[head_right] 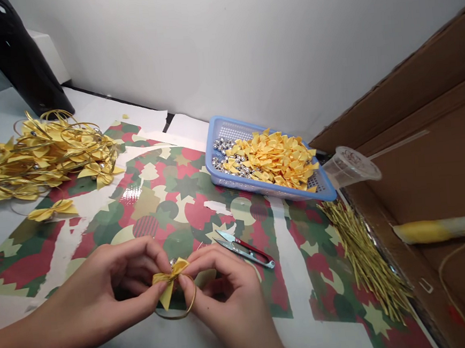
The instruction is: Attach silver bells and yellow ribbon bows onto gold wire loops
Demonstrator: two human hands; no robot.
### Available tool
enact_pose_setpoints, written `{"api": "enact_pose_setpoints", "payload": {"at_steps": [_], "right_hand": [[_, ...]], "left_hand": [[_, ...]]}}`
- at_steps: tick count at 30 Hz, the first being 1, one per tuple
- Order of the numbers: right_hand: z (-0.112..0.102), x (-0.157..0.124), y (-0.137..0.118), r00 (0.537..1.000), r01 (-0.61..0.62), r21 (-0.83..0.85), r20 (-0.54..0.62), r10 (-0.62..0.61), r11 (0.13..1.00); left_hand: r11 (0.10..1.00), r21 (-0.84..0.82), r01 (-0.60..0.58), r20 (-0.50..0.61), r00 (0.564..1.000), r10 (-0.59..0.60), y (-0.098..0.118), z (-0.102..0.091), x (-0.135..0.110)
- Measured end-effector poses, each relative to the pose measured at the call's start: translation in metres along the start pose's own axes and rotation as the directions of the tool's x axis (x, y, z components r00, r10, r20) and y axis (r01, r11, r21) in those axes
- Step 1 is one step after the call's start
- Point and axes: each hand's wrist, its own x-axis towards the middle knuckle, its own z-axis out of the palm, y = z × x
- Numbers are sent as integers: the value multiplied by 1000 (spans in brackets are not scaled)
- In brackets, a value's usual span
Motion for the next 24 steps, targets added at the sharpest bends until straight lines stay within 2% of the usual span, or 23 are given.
{"api": "enact_pose_setpoints", "payload": {"at_steps": [6, 12, 15, 20, 24], "right_hand": [[2, -1, 0, 998, -3, 2, -57, 3, 1000], [1, 1, 3, 1000, 13, -10, -10, -13, 1000], [2, 3, 2, 999, 12, 51, -51, -9, 999], [7, 5, 5, 998, -34, 197, -44, 44, 980], [8, 3, 5, 997, -29, 211, -62, 43, 977]], "left_hand": [[1000, 5, -8, -5, 1000, 8, 0, 0, 1], [998, 61, -31, 3, 1000, 31, 3, 0, 0], [991, 124, -51, -1, 999, 52, 5, -1, 0], [983, 167, -79, 5, 997, 80, 1, -1, 1], [976, 189, -107, 5, 994, 108, 1, 0, 0]]}}
